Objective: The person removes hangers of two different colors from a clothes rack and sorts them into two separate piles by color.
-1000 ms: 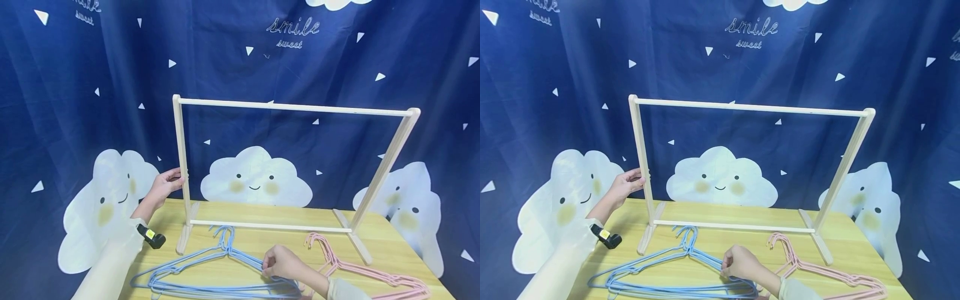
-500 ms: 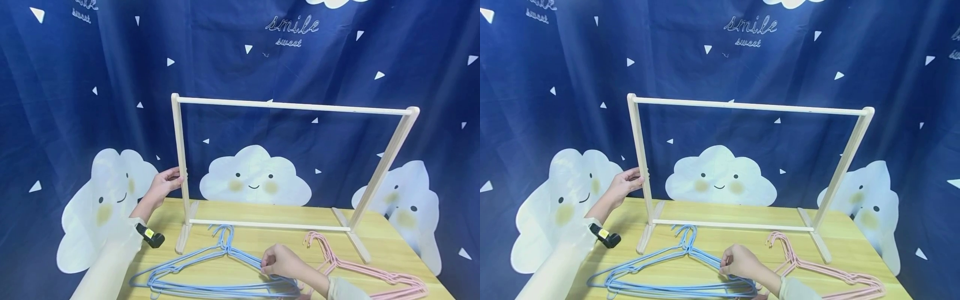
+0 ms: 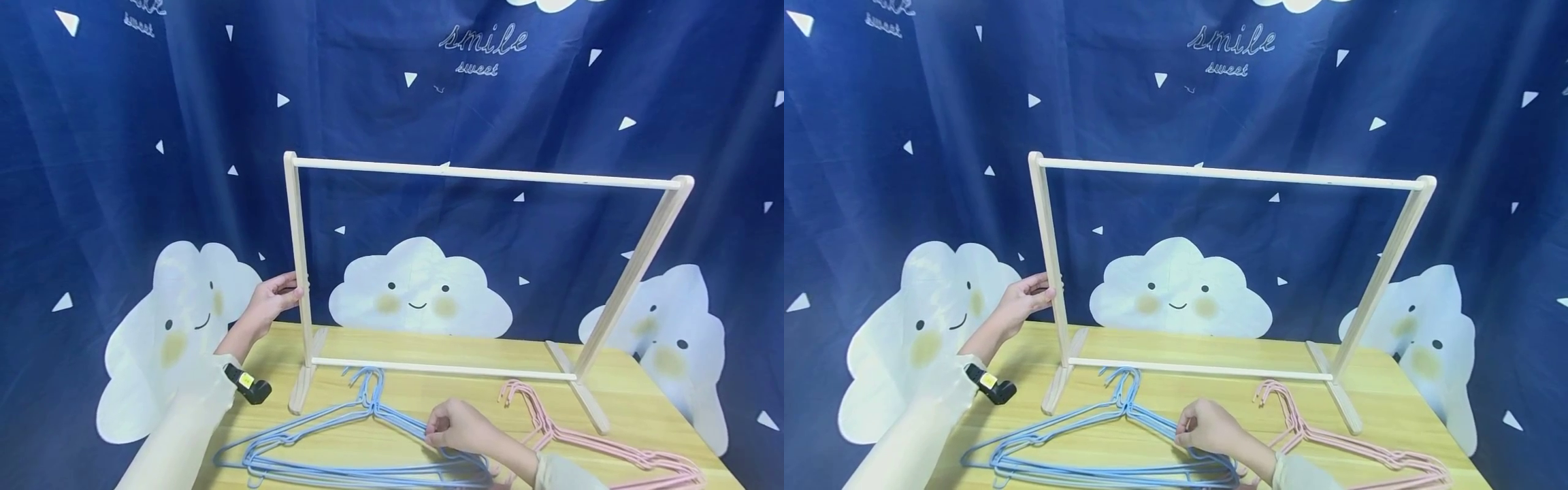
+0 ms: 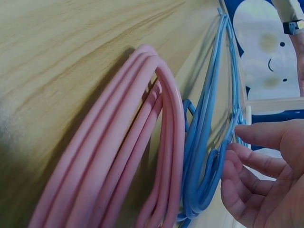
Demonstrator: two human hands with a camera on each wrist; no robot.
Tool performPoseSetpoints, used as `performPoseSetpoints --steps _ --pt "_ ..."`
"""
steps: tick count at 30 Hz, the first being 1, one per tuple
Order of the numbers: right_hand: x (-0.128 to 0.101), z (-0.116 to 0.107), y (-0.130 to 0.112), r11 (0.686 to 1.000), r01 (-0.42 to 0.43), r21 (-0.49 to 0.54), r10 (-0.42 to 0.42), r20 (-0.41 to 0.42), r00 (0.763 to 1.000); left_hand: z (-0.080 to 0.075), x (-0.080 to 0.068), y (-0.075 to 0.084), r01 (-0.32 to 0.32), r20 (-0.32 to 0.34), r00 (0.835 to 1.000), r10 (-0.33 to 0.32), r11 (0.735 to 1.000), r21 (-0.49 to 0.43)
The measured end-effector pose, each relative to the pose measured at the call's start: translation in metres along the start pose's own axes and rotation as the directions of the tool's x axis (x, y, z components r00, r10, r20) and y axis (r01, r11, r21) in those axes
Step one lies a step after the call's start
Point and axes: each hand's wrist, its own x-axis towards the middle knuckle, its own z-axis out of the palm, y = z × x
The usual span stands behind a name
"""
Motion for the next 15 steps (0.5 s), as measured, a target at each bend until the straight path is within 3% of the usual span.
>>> performPoseSetpoints --steps 7,10,12,15 --pt "0.001 -0.006 -0.002 1.000 0.006 -0.006 -0.006 -0.001 1.000 0.006 -0.005 0.009 0.034 -0.044 0.998 -0.034 0.999 0.017" --pt "0.003 -0.014 -0.006 1.000 0.018 -0.014 -0.018 -0.020 1.000 0.016 -0.013 0.020 0.039 -0.163 0.986 -0.032 0.999 0.038" --pt "0.006 -0.020 -0.010 1.000 0.020 -0.013 -0.021 -0.048 0.999 0.029 -0.019 0.028 0.041 -0.323 0.946 -0.018 0.997 0.065" --pt "0.012 -0.032 -0.017 0.999 0.039 -0.014 -0.040 -0.128 0.991 0.054 -0.029 0.040 0.018 -0.549 0.835 0.041 0.995 0.101"
